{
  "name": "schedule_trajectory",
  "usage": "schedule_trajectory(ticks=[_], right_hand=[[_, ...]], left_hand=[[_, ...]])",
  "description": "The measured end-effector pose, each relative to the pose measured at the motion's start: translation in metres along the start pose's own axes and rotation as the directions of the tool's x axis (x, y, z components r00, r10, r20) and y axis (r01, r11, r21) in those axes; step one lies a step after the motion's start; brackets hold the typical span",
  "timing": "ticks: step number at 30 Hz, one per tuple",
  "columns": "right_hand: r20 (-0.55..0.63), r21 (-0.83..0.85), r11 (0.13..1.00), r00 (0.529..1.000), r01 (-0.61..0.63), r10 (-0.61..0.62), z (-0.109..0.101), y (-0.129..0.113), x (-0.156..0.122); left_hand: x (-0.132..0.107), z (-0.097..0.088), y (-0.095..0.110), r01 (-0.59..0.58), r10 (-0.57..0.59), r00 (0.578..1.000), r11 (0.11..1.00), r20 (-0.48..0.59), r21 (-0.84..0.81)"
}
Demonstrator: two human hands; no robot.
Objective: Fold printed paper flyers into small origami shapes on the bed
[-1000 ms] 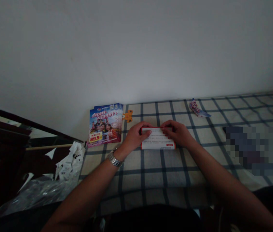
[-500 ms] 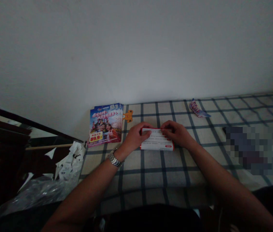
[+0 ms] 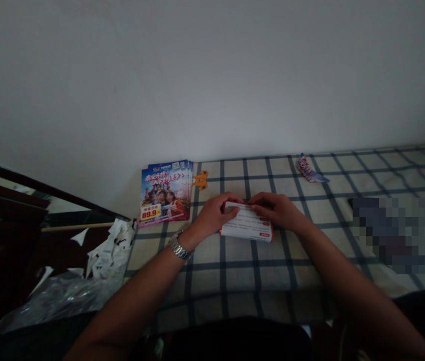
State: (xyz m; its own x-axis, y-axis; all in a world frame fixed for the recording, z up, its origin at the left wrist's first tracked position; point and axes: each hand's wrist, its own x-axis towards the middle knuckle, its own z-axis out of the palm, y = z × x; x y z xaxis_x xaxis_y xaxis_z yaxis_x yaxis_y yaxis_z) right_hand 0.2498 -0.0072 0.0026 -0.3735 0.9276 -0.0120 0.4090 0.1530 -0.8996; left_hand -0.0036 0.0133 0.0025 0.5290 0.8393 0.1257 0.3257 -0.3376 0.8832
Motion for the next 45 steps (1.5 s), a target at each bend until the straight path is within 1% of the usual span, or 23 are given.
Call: schedule_trajectory(ticks=[3, 7, 19, 24, 29, 34, 40, 45], right_hand=[[0.055, -0.053, 0.999, 0.998, -0.009, 0.012, -0.0005, -0.0001, -0.0011], [0.092, -0.102, 0.995, 0.996, -0.003, 0.012, -0.0003, 0.0011, -0.0016], [0.161, -0.009, 1.000, 0.987, -0.026, 0.027, 0.0019, 0.0012, -0.0029], [0.192, -0.021, 0.999, 0.981, -0.033, 0.036, 0.0016, -0.0005, -0.0036], [0.223, 0.006, 0.999, 0.974, -0.036, 0.034, 0.0016, -0.0029, -0.0045], [0.240, -0.002, 0.999, 0.970, -0.036, 0.035, 0.0010, -0.0034, -0.0048], [0.252, -0.030, 1.000, 0.968, 0.004, 0.004, -0.0007, -0.0024, -0.0044], [0.247, -0.010, 1.000, 0.969, -0.006, 0.008, -0.0009, -0.0027, -0.0046]], left_hand=[[-0.0008, -0.0009, 0.0034, 0.003, -0.003, 1.000, 1.000, 0.029, 0.007], [-0.0011, -0.0014, 0.0042, -0.008, 0.007, 0.999, 1.000, 0.049, 0.022], [-0.0028, 0.0010, -0.0007, -0.025, 0.021, 0.995, 0.999, 0.099, 0.041], [-0.0029, 0.0007, -0.0006, -0.034, 0.025, 0.991, 0.997, 0.129, 0.067], [-0.0032, 0.0002, 0.0025, -0.044, 0.032, 0.987, 0.997, 0.158, 0.070], [-0.0035, 0.0004, 0.0027, -0.043, 0.029, 0.985, 0.996, 0.170, 0.078], [-0.0037, 0.0002, 0.0021, -0.028, 0.018, 0.983, 0.998, 0.180, 0.051], [-0.0038, -0.0025, 0.0048, -0.003, 0.000, 0.983, 1.000, 0.181, 0.017]])
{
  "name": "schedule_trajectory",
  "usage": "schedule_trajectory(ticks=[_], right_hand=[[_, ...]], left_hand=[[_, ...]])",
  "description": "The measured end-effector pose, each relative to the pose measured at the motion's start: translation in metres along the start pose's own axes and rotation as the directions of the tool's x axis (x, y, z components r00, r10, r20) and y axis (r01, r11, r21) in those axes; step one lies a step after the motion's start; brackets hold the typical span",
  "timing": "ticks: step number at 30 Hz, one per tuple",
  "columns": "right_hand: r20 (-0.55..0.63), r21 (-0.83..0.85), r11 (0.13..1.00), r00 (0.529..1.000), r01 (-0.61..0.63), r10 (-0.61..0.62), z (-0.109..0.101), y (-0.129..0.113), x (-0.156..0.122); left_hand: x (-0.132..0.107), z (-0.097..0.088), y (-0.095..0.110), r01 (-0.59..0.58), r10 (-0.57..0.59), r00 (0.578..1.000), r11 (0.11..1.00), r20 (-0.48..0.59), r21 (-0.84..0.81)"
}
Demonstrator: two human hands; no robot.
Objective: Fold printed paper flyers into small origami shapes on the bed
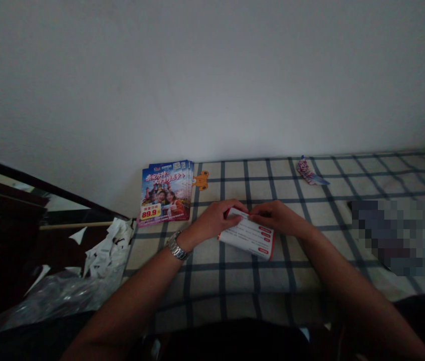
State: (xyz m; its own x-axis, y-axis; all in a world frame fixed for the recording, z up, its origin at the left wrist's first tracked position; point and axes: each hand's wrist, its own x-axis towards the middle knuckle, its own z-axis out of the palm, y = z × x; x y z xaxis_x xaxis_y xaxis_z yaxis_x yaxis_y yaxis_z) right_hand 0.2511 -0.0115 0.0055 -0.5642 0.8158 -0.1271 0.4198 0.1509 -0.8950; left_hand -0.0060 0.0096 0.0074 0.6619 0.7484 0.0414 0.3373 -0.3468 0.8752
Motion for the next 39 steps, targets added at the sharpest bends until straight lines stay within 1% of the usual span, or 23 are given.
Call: schedule_trajectory(ticks=[6, 9, 14, 19, 22, 24, 26, 28, 29, 30, 32, 35, 37, 39], right_hand=[[-0.010, -0.009, 1.000, 1.000, -0.010, 0.010, 0.000, -0.002, -0.001], [-0.010, -0.010, 1.000, 1.000, -0.013, 0.012, 0.000, -0.002, -0.001], [-0.016, 0.014, 1.000, 1.000, -0.015, 0.015, 0.001, -0.003, 0.000], [-0.051, 0.071, 0.997, 0.998, -0.040, 0.044, 0.001, 0.002, 0.000], [-0.101, 0.082, 0.995, 0.993, -0.053, 0.061, 0.000, 0.006, 0.000], [-0.183, 0.063, 0.996, 0.981, -0.057, 0.067, -0.002, 0.008, 0.000], [-0.305, 0.046, 0.997, 0.950, -0.061, 0.072, -0.004, 0.010, 0.001], [-0.431, 0.067, 0.996, 0.898, -0.061, 0.084, -0.005, 0.012, 0.003], [-0.484, 0.092, 0.994, 0.870, -0.054, 0.092, -0.005, 0.013, 0.004], [-0.525, 0.122, 0.992, 0.845, -0.043, 0.101, -0.005, 0.014, 0.005], [-0.573, 0.174, 0.984, 0.811, -0.023, 0.120, -0.004, 0.015, 0.007], [-0.600, 0.220, 0.976, 0.788, -0.003, 0.137, -0.001, 0.014, 0.009], [-0.618, 0.223, 0.975, 0.774, 0.004, 0.138, 0.001, 0.012, 0.010], [-0.629, 0.214, 0.977, 0.765, 0.003, 0.136, 0.002, 0.010, 0.010]], left_hand=[[0.000, -0.001, -0.005, 0.007, -0.006, 1.000, 0.999, -0.014, 0.038], [0.001, -0.001, -0.007, 0.000, 0.001, 1.000, 0.999, -0.022, 0.032], [0.000, -0.001, -0.008, -0.009, 0.008, 0.999, 0.999, -0.031, -0.031], [0.001, 0.000, -0.010, 0.000, -0.010, 0.998, 0.988, -0.064, -0.154], [0.003, -0.001, -0.007, -0.005, -0.034, 0.985, 0.973, -0.166, -0.229], [0.003, -0.003, -0.004, -0.010, -0.066, 0.959, 0.965, -0.277, -0.263], [0.003, -0.006, -0.001, -0.007, -0.097, 0.918, 0.965, -0.384, -0.261], [0.004, -0.007, -0.001, 0.001, -0.125, 0.887, 0.964, -0.445, -0.268], [0.004, -0.007, -0.002, 0.007, -0.144, 0.882, 0.956, -0.449, -0.294], [0.005, -0.005, -0.003, 0.001, -0.164, 0.887, 0.936, -0.433, -0.351], [0.006, -0.001, -0.005, -0.027, -0.174, 0.906, 0.885, -0.386, -0.464], [0.008, 0.006, -0.006, -0.011, -0.171, 0.947, 0.829, -0.271, -0.559], [0.007, 0.010, -0.006, 0.010, -0.165, 0.962, 0.817, -0.218, -0.577], [0.006, 0.012, -0.007, 0.026, -0.169, 0.967, 0.810, -0.191, -0.585]])
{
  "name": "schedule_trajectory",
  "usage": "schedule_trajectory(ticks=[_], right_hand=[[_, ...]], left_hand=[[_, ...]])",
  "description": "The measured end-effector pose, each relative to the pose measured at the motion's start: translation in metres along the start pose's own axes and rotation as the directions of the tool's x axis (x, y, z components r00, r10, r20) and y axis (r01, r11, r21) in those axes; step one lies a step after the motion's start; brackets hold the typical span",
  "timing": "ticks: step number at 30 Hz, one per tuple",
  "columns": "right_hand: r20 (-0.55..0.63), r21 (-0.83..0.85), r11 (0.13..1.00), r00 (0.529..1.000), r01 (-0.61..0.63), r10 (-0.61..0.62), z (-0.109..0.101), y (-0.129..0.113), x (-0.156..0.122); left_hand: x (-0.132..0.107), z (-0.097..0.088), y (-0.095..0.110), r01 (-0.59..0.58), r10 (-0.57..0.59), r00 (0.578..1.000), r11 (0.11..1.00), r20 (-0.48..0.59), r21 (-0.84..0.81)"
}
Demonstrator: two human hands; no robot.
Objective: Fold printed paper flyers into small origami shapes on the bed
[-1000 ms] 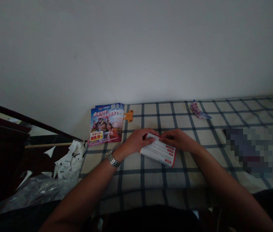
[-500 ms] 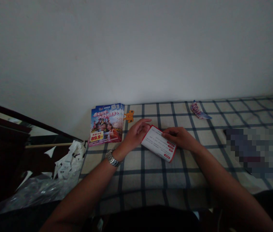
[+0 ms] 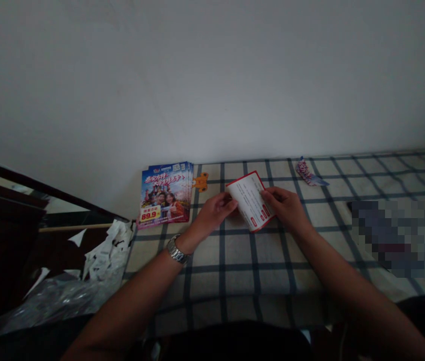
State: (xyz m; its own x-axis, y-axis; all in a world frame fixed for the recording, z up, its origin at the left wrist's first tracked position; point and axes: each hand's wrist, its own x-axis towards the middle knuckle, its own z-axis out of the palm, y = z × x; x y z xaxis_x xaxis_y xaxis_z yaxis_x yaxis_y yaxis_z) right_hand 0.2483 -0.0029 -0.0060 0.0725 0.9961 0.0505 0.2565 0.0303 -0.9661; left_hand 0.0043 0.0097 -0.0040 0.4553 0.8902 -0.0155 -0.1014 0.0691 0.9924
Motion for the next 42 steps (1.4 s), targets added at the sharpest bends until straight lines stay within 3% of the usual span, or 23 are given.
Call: schedule_trajectory(ticks=[14, 31, 42], right_hand=[[-0.028, -0.014, 1.000, 1.000, -0.002, 0.002, 0.004, -0.010, -0.003], [-0.016, 0.028, 0.998, 0.998, -0.054, 0.054, 0.007, -0.003, -0.003], [-0.023, 0.040, 0.998, 0.998, -0.050, 0.051, 0.007, -0.001, -0.002]], left_hand=[[0.002, -0.005, -0.015, 0.031, -0.030, 0.999, 0.996, -0.012, 0.086], [0.003, -0.005, -0.011, 0.117, -0.118, 0.992, 0.993, -0.046, -0.018], [0.000, -0.003, -0.005, 0.049, -0.047, 0.997, 0.998, -0.057, 0.048]])
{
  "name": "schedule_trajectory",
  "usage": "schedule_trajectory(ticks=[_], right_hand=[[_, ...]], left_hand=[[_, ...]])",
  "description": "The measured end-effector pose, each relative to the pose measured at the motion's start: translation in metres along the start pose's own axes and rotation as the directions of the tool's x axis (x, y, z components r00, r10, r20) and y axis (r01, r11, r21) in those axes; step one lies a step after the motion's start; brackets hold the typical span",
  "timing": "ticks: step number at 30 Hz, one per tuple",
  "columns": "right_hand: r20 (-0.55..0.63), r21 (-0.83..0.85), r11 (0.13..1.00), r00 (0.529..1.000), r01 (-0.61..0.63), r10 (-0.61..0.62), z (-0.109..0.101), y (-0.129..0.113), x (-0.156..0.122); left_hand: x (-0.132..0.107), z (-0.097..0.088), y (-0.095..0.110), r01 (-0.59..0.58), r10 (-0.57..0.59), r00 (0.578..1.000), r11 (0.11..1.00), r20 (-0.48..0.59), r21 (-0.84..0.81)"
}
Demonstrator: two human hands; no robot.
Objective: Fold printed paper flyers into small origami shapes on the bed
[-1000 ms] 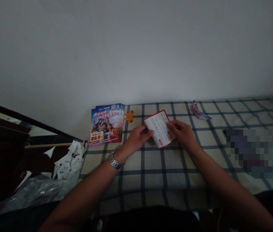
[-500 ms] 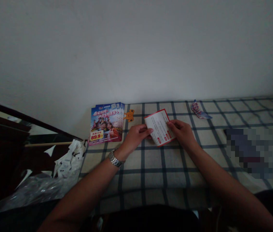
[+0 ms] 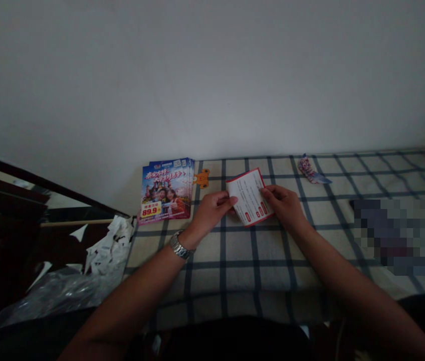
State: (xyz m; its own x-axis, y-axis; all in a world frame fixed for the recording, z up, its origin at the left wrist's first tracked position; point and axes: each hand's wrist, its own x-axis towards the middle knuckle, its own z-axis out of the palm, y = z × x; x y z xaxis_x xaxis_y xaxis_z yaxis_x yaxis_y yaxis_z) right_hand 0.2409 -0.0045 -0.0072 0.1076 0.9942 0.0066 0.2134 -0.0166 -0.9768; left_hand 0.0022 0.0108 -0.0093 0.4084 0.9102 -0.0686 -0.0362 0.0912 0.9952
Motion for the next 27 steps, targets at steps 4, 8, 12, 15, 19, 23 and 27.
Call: schedule_trajectory(ticks=[4, 8, 12, 15, 19, 23, 27], right_hand=[[-0.014, -0.016, 1.000, 1.000, 0.010, -0.010, -0.0007, 0.0001, 0.0004], [-0.003, -0.012, 1.000, 1.000, 0.005, -0.005, -0.0001, -0.0001, -0.0001], [0.016, -0.001, 1.000, 1.000, -0.002, 0.002, 0.0005, -0.0007, -0.0017], [0.026, 0.013, 1.000, 1.000, -0.005, 0.005, 0.0008, -0.0007, -0.0025], [0.023, 0.002, 1.000, 1.000, 0.004, -0.004, 0.0012, 0.0008, -0.0019], [0.017, 0.008, 1.000, 1.000, 0.005, -0.005, 0.0005, 0.0031, -0.0004], [0.000, -0.018, 1.000, 1.000, 0.018, -0.018, -0.0004, 0.0014, -0.0008]], left_hand=[[0.0013, -0.0010, -0.0014, -0.029, 0.029, 1.000, 0.999, -0.005, 0.016], [0.0020, -0.0017, -0.0020, -0.030, 0.031, 0.999, 0.999, -0.013, 0.012], [0.0020, -0.0023, -0.0008, -0.035, 0.036, 0.999, 0.999, -0.016, 0.029], [0.0018, -0.0033, 0.0005, -0.043, 0.044, 0.999, 0.998, -0.017, 0.045], [0.0017, -0.0044, 0.0012, -0.032, 0.033, 0.999, 0.998, -0.028, 0.052], [0.0014, -0.0038, 0.0010, -0.032, 0.034, 0.999, 0.997, -0.038, 0.069], [0.0003, -0.0038, 0.0017, -0.001, 0.003, 0.999, 0.999, -0.043, 0.035]])
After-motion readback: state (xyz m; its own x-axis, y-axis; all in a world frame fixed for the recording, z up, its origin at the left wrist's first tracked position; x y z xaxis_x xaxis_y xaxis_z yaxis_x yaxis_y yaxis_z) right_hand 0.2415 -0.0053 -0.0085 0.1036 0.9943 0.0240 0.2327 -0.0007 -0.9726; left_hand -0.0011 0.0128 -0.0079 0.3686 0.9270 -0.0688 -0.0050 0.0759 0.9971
